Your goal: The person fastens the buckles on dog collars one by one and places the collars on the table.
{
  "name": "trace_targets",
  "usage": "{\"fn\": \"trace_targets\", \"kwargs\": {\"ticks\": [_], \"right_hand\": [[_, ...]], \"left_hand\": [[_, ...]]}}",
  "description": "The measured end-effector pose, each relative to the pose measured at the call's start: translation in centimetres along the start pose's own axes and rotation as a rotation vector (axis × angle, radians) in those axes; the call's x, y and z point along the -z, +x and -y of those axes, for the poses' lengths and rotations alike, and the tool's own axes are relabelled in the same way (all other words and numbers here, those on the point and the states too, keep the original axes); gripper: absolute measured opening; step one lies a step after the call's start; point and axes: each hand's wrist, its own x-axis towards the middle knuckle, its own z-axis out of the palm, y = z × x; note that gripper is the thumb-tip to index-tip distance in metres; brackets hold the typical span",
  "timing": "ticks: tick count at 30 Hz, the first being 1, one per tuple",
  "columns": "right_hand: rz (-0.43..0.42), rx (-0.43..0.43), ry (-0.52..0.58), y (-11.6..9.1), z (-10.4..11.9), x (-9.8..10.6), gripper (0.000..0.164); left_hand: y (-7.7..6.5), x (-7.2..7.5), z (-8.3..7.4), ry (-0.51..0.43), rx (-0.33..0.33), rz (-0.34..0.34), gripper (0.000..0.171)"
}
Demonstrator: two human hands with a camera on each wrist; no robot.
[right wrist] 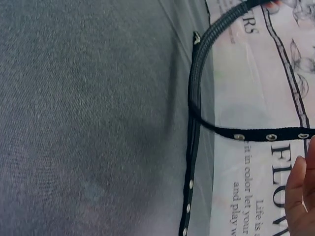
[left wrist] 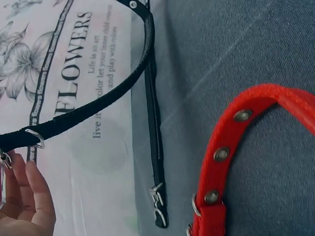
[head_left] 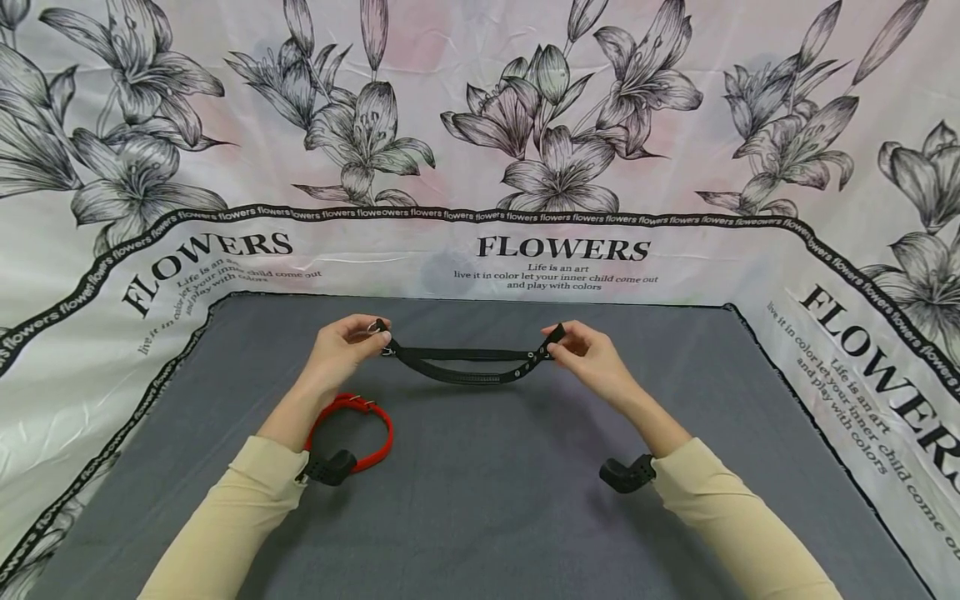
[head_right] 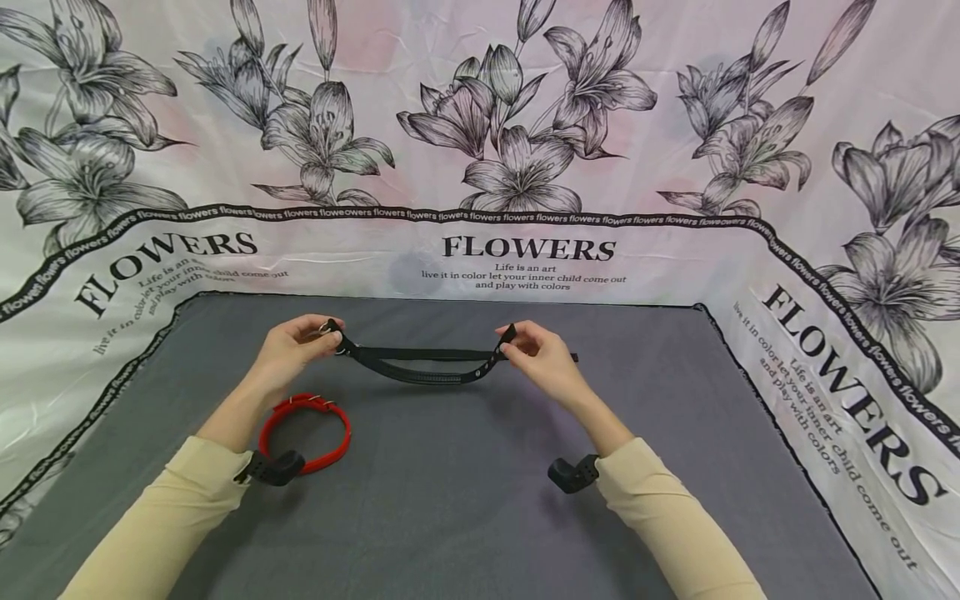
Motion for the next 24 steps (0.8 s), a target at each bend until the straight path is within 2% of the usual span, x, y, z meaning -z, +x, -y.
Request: {"fn": "trace_targets", "kwargs": {"ticks": [4,8,10,14,18,24], "right_hand": [[0.014,0.084,-0.058,0.0,0.6,-0.7,0.018],[0.017,0.138,-0.113,0.1,1.2,-1.3,0.017],[0.022,0.135,-0.109,0.1,1.5,-1.6,0.019],[0.060,0.107,-0.053,0.2,1.9,-2.1,0.022],[0.112,0.101,0.007,0.3,2.1,-2.7,0.024],[0.108,0.124,-0.066,0.3,2.2,-3.2,0.026]], "left_hand": [[-0.1,-0.8,-0.7,0.006,-0.021,0.020,0.032],[-0.1,-1.8,-1.4,0.002,-0.073,0.043,0.030],[-0.1,-2.2,-1.6,0.000,-0.092,0.052,0.030],[-0.2,-3.0,-1.7,0.053,-0.124,0.048,0.028],[-0.2,-3.6,-1.4,0.079,-0.148,0.061,0.033],[-0.4,-4.6,-1.3,0.066,-0.155,0.087,0.036]]}}
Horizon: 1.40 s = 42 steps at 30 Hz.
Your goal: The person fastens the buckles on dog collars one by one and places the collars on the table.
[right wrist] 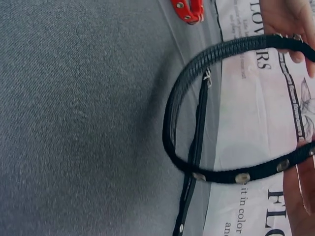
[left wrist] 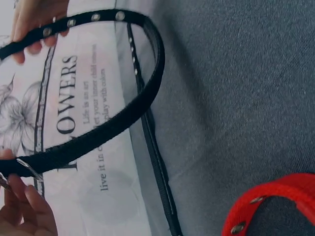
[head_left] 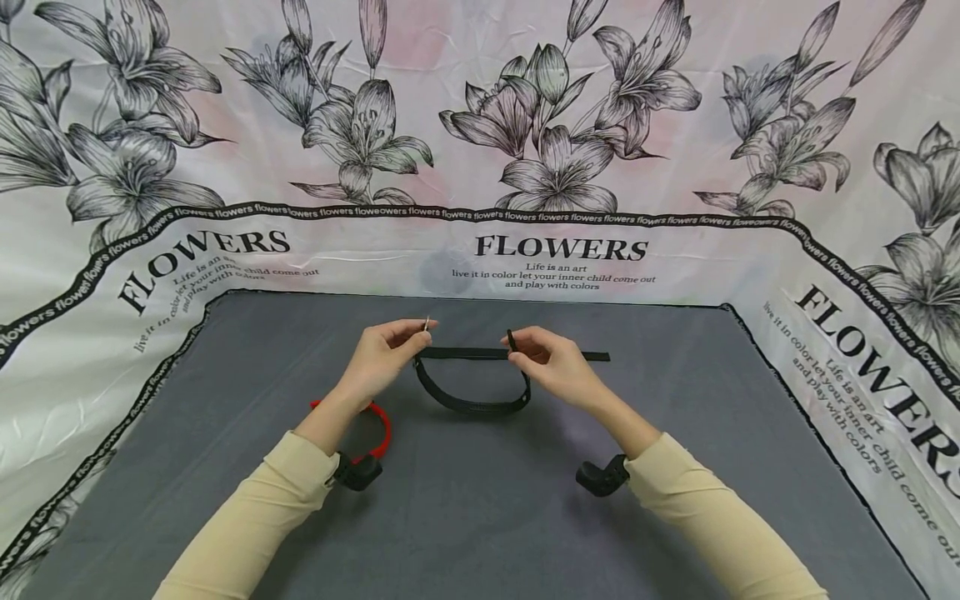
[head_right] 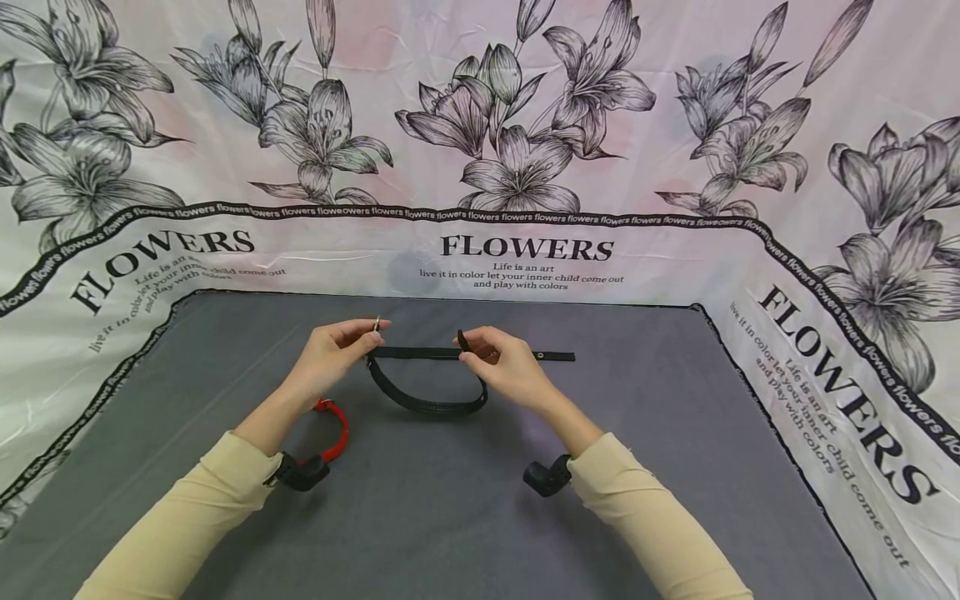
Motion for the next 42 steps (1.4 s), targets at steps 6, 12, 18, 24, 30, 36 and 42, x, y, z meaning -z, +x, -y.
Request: {"fn": "trace_targets", "kwargs": {"ticks": [6,12,18,24,30,36,42], "right_hand": [[-0.092,0.003,-0.056,0.4,0.1,-0.6,0.028],[-0.112,0.008,-0.034,0.5,-0.1,-1.4,0.022],[-0.078,0.013,-0.056,0.2,-0.2,-1.9,0.021],[-0.043,0.041,-0.064,0.2,-0.2,-2.4,0.018],[-0.018,0.048,-0.060,0.2,0.2,-2.8,0.017],[-0.010,0.056,-0.048,0.2,0.6,-3.3,0.019],[0.007,0.068,-0.053,-0.1,3.4,-2.9,0.018]], "left_hand": [[-0.1,-0.8,-0.1,0.020,-0.011,0.024,0.034],[-0.6,-1.1,-0.2,0.005,-0.006,0.067,0.035],[-0.9,-1.6,-0.1,0.025,-0.028,0.061,0.033],[-0.8,-2.1,-0.3,-0.004,-0.013,0.023,0.024],[-1.0,-2.7,-0.9,-0.007,0.001,0.033,0.023],[-1.3,-3.3,-1.2,-0.008,-0.025,0.054,0.022],[-1.4,-3.7,-1.4,-0.019,-0.060,0.084,0.021]]}}
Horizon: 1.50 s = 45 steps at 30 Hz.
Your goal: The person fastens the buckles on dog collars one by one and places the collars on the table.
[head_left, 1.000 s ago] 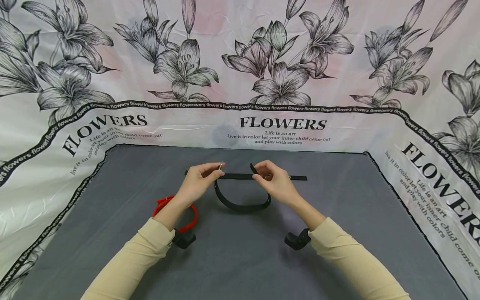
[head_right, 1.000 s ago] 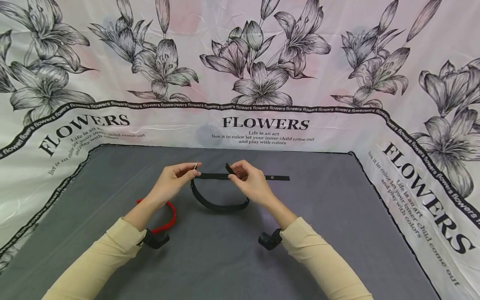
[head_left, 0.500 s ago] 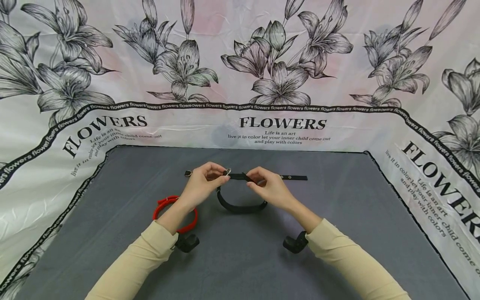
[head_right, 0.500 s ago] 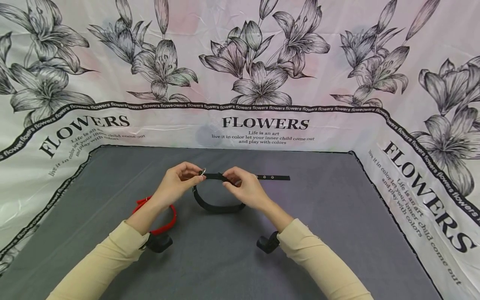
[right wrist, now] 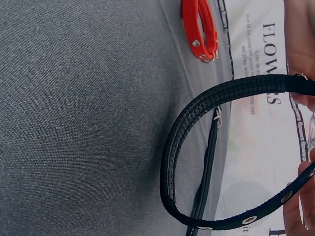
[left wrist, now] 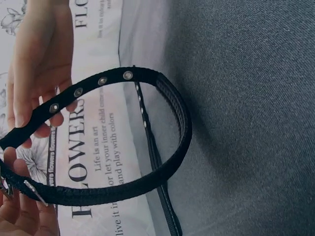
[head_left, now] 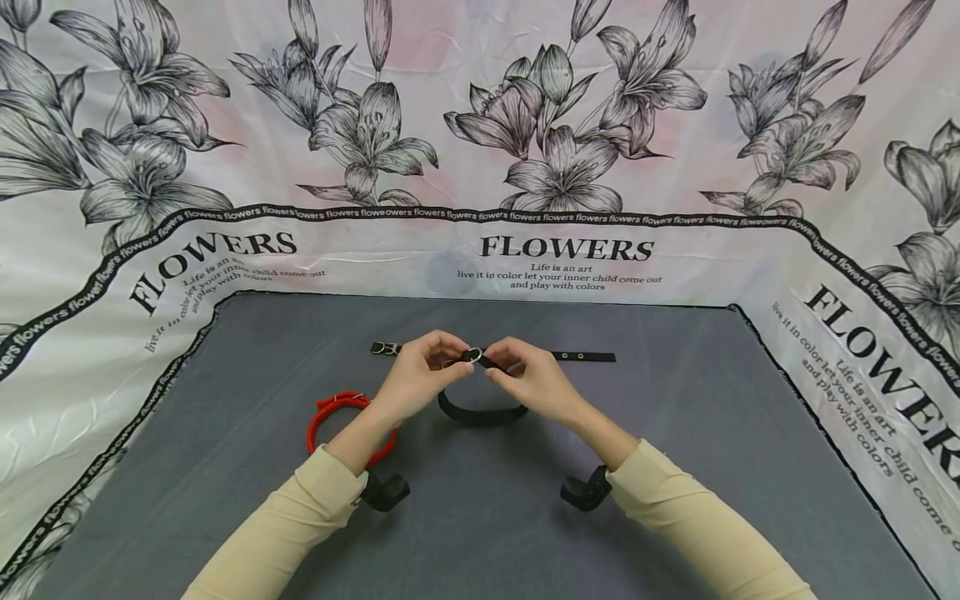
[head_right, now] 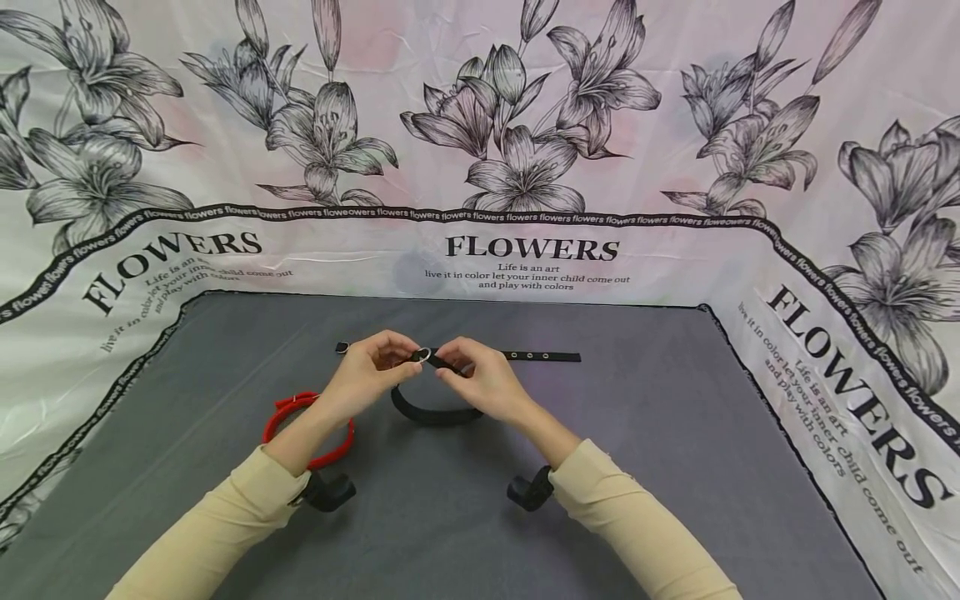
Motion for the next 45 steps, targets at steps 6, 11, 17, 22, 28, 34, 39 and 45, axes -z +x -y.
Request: {"fn": "trace_targets", "kwargs": {"ticks": [6,11,17,22,28,34,39,45], "right_hand": [[-0.008,0.011,0.006,-0.2,1.8,0.6,0.016],[-0.010,0.011,0.010,-0.2,2.0,0.7,0.016],[-0.013,0.013,0.011,0.0,1.1,0.4,0.018],[-0.025,0.024,0.019,0.5,-1.4,-0.2,0.020],[-0.026,0.034,0.017,0.6,-1.7,-0.2,0.018],[-0.035,0.071,0.000,0.6,-1.6,-0.1,0.016],[-0.048,0.071,-0.012,0.8,-1.6,-0.2,0.015],[-0.057,0.031,-0.033,0.8,-1.5,-0.2,0.014]], "left_hand": [[0.3,-0.4,0.4,-0.003,-0.034,0.004,0.021],[0.4,-0.4,0.5,0.003,-0.038,0.000,0.020],[0.5,-0.4,0.2,0.015,-0.040,-0.023,0.022],[-0.1,-0.2,-1.6,0.022,-0.059,-0.027,0.022],[-0.2,-0.2,-2.4,0.052,-0.067,-0.019,0.022],[1.0,-0.5,0.2,0.074,-0.063,-0.008,0.023],[1.1,-0.6,0.5,0.080,-0.059,-0.014,0.022],[1.0,-0.4,0.4,0.083,-0.061,-0.005,0.022]]}}
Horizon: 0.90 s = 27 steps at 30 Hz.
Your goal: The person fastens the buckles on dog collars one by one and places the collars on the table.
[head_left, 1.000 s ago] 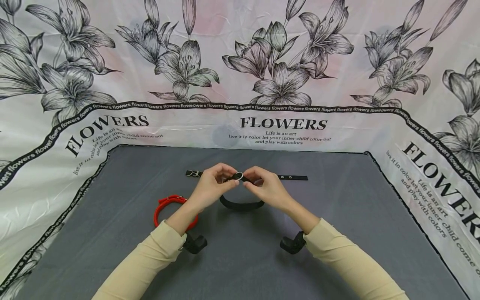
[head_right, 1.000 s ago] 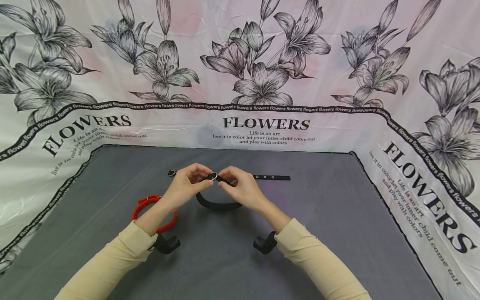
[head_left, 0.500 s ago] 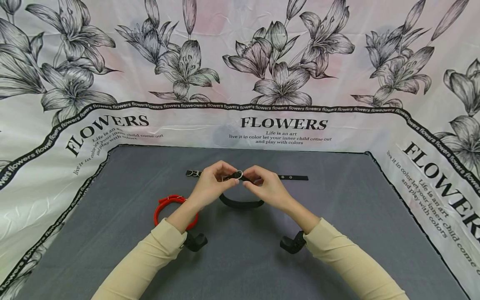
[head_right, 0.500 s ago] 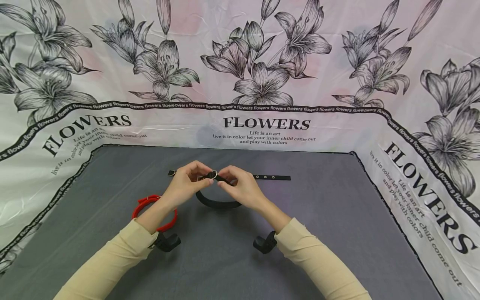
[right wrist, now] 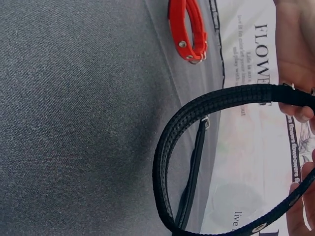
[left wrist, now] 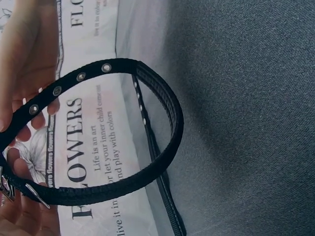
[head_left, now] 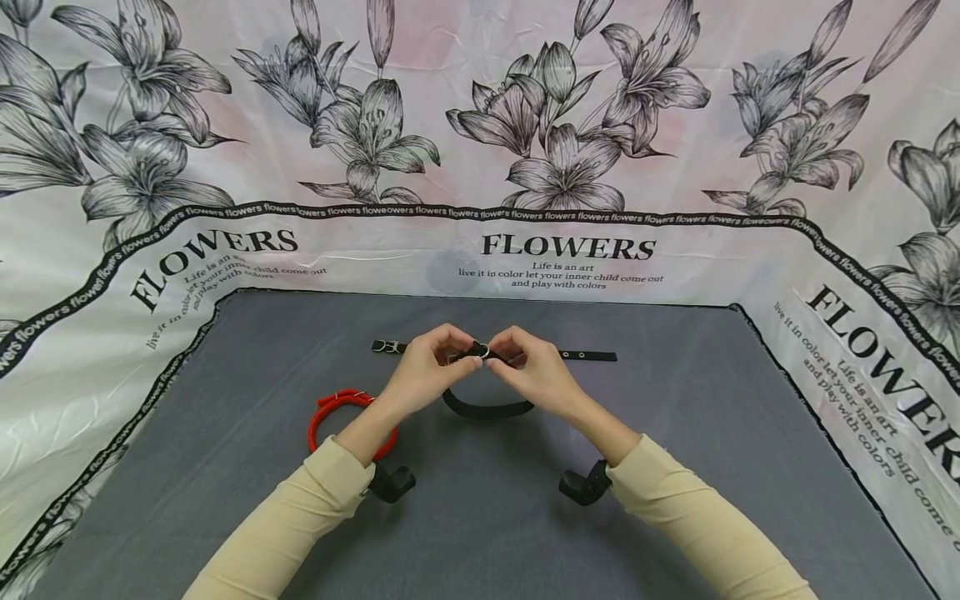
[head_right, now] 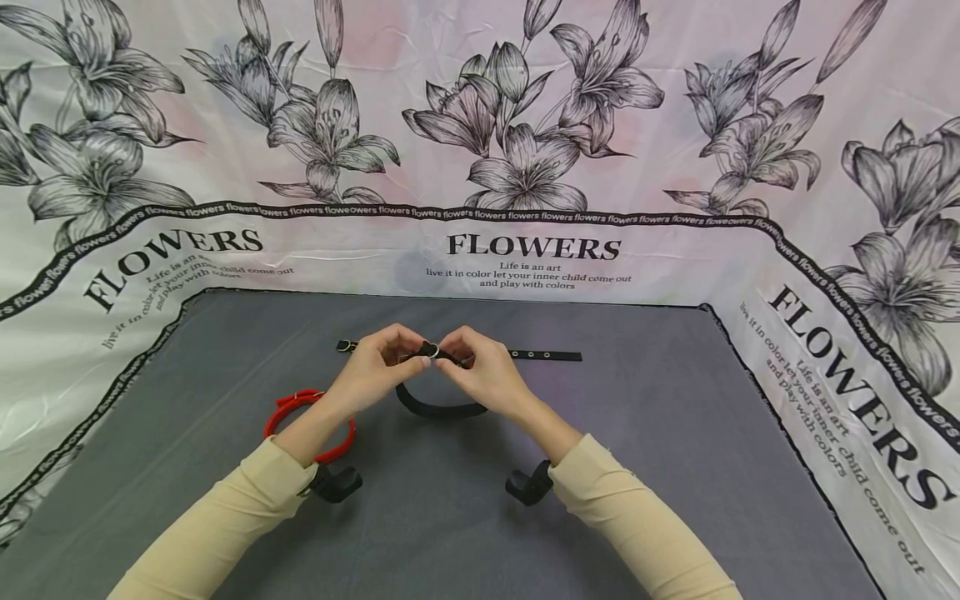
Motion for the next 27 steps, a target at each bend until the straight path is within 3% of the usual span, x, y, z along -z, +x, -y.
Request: {"fn": "trace_targets", "kwargs": {"ticks": [8,13,19,27], "right_hand": [[0.007,0.022,-0.016,0.1,0.2,-0.1,0.014],[0.022,0.027,-0.019,0.0,0.2,-0.1,0.018],[0.028,0.030,-0.030,0.0,0.2,0.0,0.025],[0.009,0.032,0.014,0.1,0.1,-0.3,0.029]], "left_hand": [[0.0,0.1,0.0,0.048,-0.030,0.018,0.020],[0.0,0.2,0.0,0.038,-0.038,-0.009,0.019],[-0.4,0.4,-1.2,0.007,0.018,-0.023,0.021],[0.1,-0.1,0.4,-0.057,0.084,0.014,0.019]]}}
